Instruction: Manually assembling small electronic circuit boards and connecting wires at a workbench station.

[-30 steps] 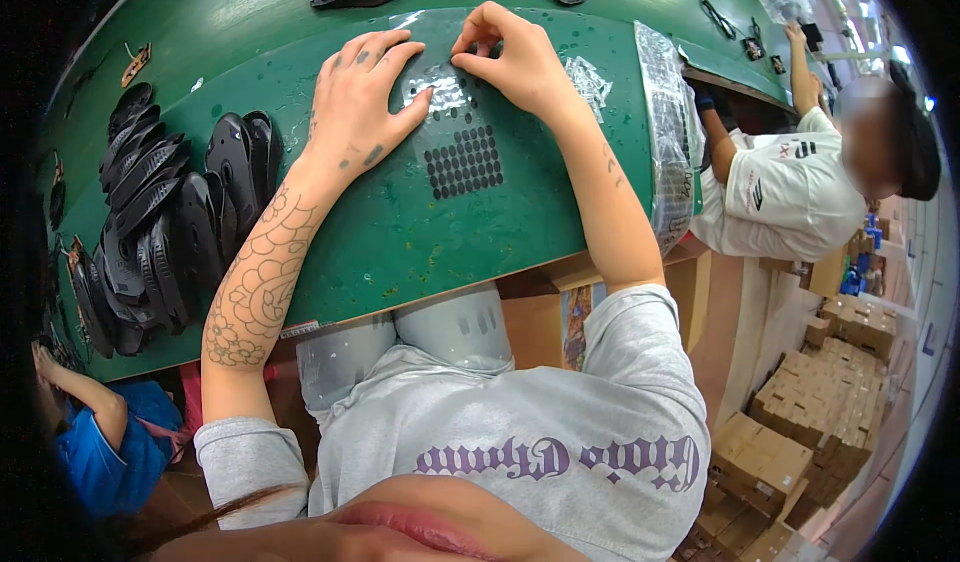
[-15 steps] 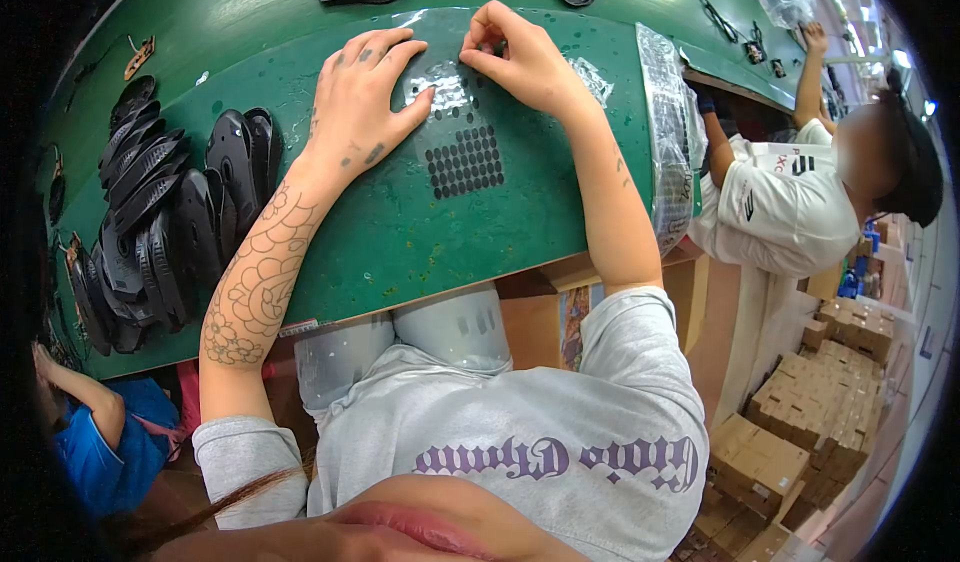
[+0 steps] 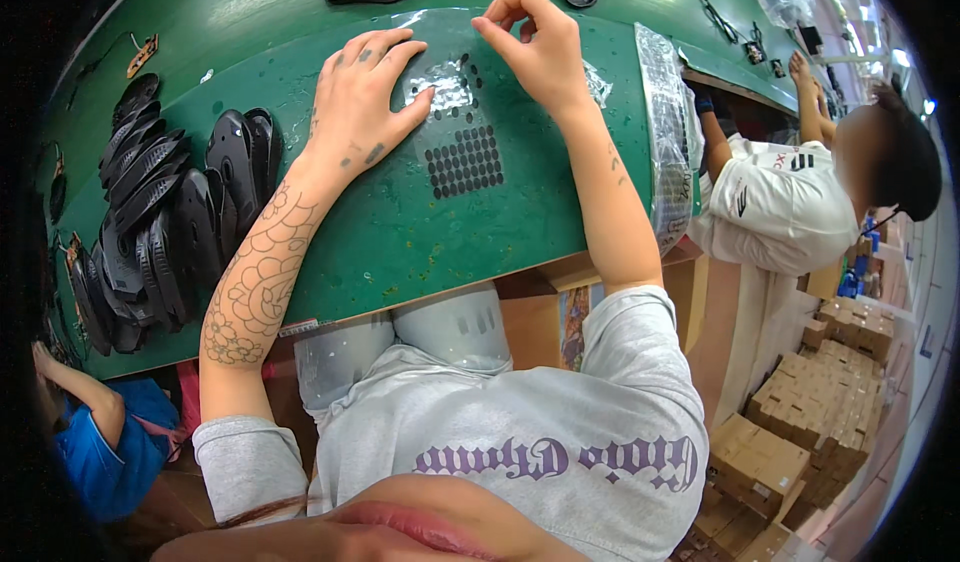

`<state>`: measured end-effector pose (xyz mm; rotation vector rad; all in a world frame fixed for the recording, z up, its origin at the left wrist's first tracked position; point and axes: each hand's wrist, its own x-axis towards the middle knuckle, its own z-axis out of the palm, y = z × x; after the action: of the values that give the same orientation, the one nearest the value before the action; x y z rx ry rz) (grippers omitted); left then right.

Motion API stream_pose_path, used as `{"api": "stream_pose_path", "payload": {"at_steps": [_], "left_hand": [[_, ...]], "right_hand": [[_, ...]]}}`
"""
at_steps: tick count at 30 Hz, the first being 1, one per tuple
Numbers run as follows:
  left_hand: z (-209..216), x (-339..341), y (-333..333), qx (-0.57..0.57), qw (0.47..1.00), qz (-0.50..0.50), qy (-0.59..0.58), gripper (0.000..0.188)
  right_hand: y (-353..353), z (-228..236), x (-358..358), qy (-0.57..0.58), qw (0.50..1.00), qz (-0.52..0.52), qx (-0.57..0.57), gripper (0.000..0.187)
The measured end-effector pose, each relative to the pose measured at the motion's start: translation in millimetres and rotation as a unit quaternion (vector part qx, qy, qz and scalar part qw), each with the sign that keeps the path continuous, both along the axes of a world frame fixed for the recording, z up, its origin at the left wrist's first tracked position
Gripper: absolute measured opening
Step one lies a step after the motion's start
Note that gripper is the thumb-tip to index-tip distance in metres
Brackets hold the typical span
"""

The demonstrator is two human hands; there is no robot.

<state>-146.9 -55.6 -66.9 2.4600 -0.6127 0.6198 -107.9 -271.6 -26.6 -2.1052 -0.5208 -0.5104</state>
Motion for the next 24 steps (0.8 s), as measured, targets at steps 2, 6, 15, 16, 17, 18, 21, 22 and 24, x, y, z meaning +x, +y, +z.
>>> {"api": "stream_pose_path", "payload": {"at_steps": [2, 6, 15, 16, 17, 18, 21, 22, 24], "left_hand": [[0, 0, 0, -0.003, 1.0, -0.001, -0.015, 0.04], [-1, 0, 1, 0.001, 1.0, 0.002, -0.011, 0.041], [1, 0, 0, 0.009, 1.0, 0.002, 0.004, 0.042], [1, 0, 0, 0.009, 1.0, 0.003, 0.004, 0.042], [1, 0, 0, 0.009, 1.0, 0.003, 0.003, 0.042], [2, 0, 0, 0.009, 1.0, 0.003, 0.002, 0.042], [0, -1, 0, 0.007, 1.0, 0.003, 0.004, 0.042], [-1, -1, 1, 0.007, 1.0, 0.004, 0.005, 0.042], [-1, -1, 1, 0.006, 1.0, 0.004, 0.006, 0.042]], "right_hand": [[-2, 0, 0, 0.047, 0.998, 0.023, -0.018, 0.018], [5, -1, -4, 0.118, 0.989, 0.061, -0.066, 0.017], [10, 4, -11, 0.162, 0.981, 0.067, -0.087, 0.013], [9, 4, -11, 0.165, 0.98, 0.066, -0.09, 0.014], [9, 4, -12, 0.167, 0.979, 0.066, -0.093, 0.014], [8, 5, -12, 0.169, 0.979, 0.065, -0.096, 0.015], [7, 3, -12, 0.188, 0.974, 0.106, -0.061, 0.015], [7, 3, -12, 0.197, 0.971, 0.127, -0.044, 0.015], [6, 1, -11, 0.206, 0.967, 0.147, -0.026, 0.015]]}}
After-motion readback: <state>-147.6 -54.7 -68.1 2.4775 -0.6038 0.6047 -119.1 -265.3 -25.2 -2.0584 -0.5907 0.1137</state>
